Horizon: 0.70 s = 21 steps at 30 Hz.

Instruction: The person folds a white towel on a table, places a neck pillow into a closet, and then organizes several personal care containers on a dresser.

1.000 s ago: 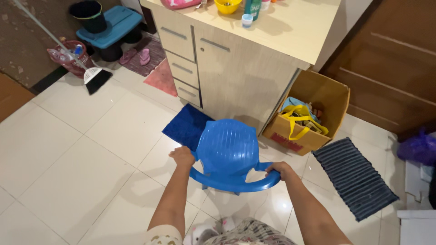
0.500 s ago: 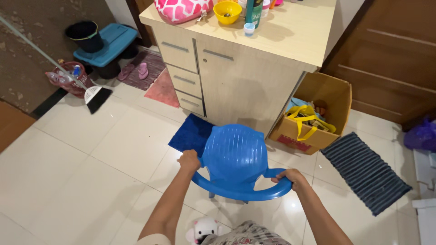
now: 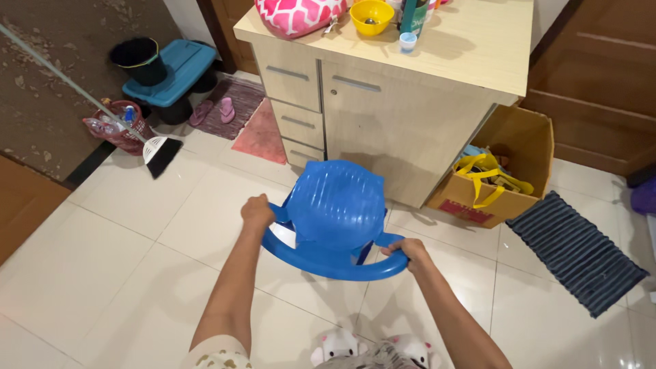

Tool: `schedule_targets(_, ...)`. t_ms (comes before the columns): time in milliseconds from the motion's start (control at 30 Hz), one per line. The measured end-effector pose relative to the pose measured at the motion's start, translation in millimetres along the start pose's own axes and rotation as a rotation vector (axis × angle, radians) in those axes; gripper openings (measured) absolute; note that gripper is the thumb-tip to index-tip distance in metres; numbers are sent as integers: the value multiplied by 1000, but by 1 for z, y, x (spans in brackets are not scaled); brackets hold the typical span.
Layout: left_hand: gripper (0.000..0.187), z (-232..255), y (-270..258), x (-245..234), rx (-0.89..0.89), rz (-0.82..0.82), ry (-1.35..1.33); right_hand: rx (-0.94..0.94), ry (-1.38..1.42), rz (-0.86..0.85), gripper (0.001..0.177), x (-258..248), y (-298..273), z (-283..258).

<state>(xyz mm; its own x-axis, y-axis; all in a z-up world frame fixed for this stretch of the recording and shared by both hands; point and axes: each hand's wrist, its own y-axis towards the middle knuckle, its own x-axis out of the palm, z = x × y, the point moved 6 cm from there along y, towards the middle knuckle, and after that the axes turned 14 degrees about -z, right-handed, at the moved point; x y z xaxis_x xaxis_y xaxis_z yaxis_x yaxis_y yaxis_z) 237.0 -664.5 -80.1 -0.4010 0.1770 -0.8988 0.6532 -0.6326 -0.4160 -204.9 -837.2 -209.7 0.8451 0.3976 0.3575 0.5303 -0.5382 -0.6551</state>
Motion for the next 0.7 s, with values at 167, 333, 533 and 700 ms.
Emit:
schedule_targets(167, 66, -33, 34, -1, -3, 11, -200, 32, 25, -30, 44, 31, 34, 12)
schedule_targets(333, 32, -30, 50, 32, -12, -74, -106, 99, 35, -29, 46, 21, 38, 15)
schedule_targets(533, 28, 5, 6, 51, 30, -175, -87, 154, 20, 30, 68, -20, 11, 8)
schedule_targets(700, 30, 43, -25, 60, 134, -133, -110, 109, -29, 64, 81, -62, -31, 8)
